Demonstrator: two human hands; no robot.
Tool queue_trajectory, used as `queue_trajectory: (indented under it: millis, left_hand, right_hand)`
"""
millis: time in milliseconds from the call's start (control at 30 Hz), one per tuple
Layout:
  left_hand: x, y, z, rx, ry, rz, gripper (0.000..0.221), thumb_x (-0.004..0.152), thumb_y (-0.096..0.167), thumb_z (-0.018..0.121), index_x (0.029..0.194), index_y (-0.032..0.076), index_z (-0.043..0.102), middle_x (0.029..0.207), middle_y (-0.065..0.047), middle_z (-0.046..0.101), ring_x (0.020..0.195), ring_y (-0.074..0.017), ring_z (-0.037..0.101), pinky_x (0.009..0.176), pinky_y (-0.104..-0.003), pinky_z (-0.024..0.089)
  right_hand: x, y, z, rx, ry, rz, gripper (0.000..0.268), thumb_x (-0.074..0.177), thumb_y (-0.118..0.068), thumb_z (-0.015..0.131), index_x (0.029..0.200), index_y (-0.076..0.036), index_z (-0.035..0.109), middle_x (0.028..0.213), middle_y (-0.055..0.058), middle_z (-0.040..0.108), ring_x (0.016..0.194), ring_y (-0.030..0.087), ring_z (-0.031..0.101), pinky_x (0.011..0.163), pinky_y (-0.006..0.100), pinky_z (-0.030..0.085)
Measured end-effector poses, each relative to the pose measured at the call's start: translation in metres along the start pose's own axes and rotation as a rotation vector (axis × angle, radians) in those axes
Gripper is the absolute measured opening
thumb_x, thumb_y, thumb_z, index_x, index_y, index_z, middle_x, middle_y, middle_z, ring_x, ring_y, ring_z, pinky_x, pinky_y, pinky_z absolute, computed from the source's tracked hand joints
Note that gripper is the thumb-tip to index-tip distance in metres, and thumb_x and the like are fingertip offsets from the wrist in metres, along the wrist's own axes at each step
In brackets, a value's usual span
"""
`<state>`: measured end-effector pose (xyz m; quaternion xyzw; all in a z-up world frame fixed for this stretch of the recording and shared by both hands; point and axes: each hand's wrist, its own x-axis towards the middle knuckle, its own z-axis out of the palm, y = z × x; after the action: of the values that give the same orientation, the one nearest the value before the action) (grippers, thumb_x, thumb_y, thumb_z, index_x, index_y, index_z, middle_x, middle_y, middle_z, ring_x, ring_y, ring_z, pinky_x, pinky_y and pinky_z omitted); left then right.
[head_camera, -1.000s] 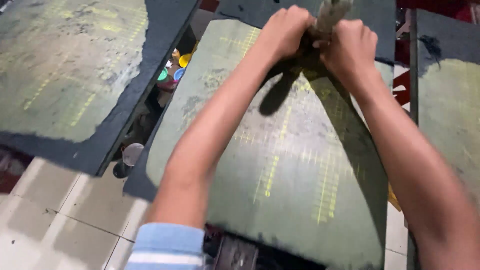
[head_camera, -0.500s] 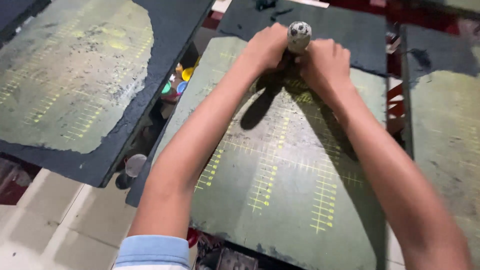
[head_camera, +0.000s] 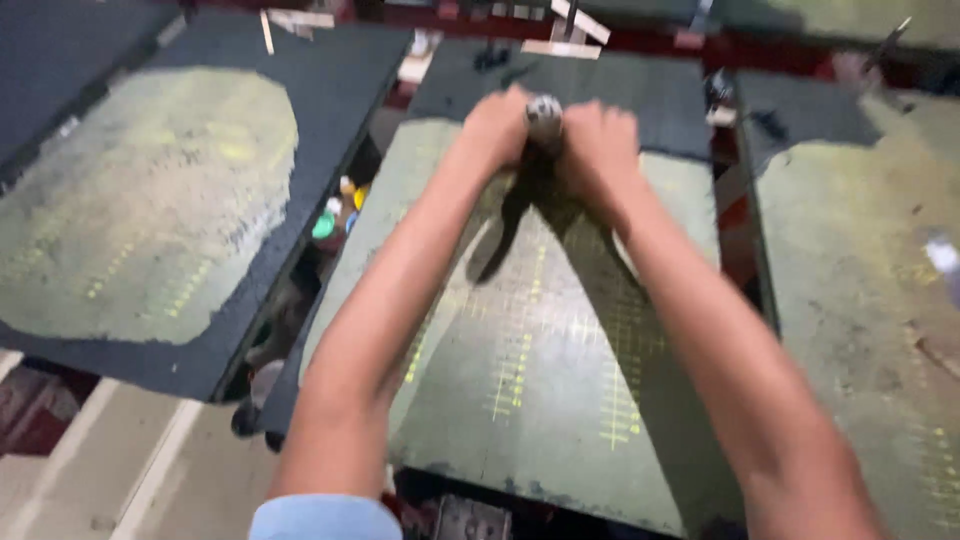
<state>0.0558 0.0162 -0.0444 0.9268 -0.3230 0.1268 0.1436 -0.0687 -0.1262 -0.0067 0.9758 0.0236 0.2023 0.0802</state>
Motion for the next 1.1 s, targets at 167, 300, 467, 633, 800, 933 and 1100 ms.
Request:
queue_trajectory:
  millis: [167,300,467,633,800,933,1100]
  left_hand:
    - [-0.069,0.041,-0.071,-0.011,-0.086,-0.014,0.022,0.08,0.01,0.072,0.101,0.007,0.068,0.092,-0.016,0.076,0.093,-0.0432,0.074,0.082,-0.052,0.062]
    - [-0.032,-0.002,-0.018,0.062,0.135,0.082,0.018,0.08,0.008,0.073,0.097,0.014,0.07,0.084,-0.015,0.074,0.084,-0.0452,0.072,0.076,-0.049,0.06]
    - [-0.046,0.007,-0.044,0.375,0.24,0.213,0.019,0.073,0.021,0.086,0.089,0.027,0.078,0.079,0.001,0.071,0.087,-0.026,0.062,0.085,-0.045,0.043]
    - [-0.045,0.0,-0.042,0.265,0.51,0.343,0.012,0.084,0.027,0.078,0.078,0.019,0.071,0.067,-0.005,0.057,0.082,-0.0236,0.053,0.086,-0.046,0.034]
    - [-0.018,-0.015,-0.003,0.524,0.214,0.031,0.016,0.082,0.005,0.074,0.087,0.02,0.075,0.089,0.0,0.077,0.102,-0.0251,0.064,0.111,-0.053,0.028]
    - [-0.057,0.03,-0.055,0.464,0.206,0.058,0.02,0.081,0.0,0.076,0.087,0.018,0.076,0.082,-0.003,0.076,0.095,-0.0257,0.069,0.11,-0.055,0.03]
    - [-0.079,0.036,-0.063,0.37,0.025,0.052,0.027,0.081,0.008,0.08,0.1,0.027,0.077,0.094,0.001,0.077,0.097,-0.0271,0.07,0.104,-0.056,0.035]
  right_hand:
    - [-0.021,-0.009,-0.01,0.081,-0.022,-0.071,0.014,0.077,-0.024,0.073,0.081,-0.01,0.074,0.074,0.013,0.073,0.076,0.043,0.076,0.066,0.056,0.06]
    - [-0.008,-0.011,-0.003,0.136,0.083,-0.145,0.014,0.073,-0.009,0.076,0.086,-0.014,0.074,0.071,0.008,0.068,0.066,0.042,0.074,0.057,0.056,0.059]
    - [0.001,-0.012,0.022,0.137,0.226,-0.184,0.02,0.074,-0.012,0.079,0.09,-0.016,0.069,0.072,0.006,0.058,0.06,0.04,0.07,0.049,0.055,0.057]
    - [0.002,-0.01,0.027,0.081,0.336,-0.242,0.027,0.073,-0.003,0.078,0.093,-0.018,0.068,0.073,0.004,0.051,0.053,0.039,0.067,0.042,0.049,0.053]
    - [0.009,-0.018,0.018,0.078,0.236,-0.037,0.01,0.071,-0.015,0.072,0.079,-0.019,0.07,0.064,0.004,0.063,0.061,0.042,0.073,0.052,0.055,0.059]
    - [-0.012,-0.028,-0.009,0.034,0.221,-0.004,0.004,0.076,-0.017,0.071,0.076,-0.017,0.075,0.064,0.007,0.07,0.065,0.039,0.076,0.055,0.054,0.06]
    - [-0.036,-0.033,-0.013,0.149,0.16,-0.115,0.021,0.077,-0.01,0.071,0.095,-0.019,0.076,0.075,0.009,0.069,0.067,0.043,0.073,0.059,0.055,0.06]
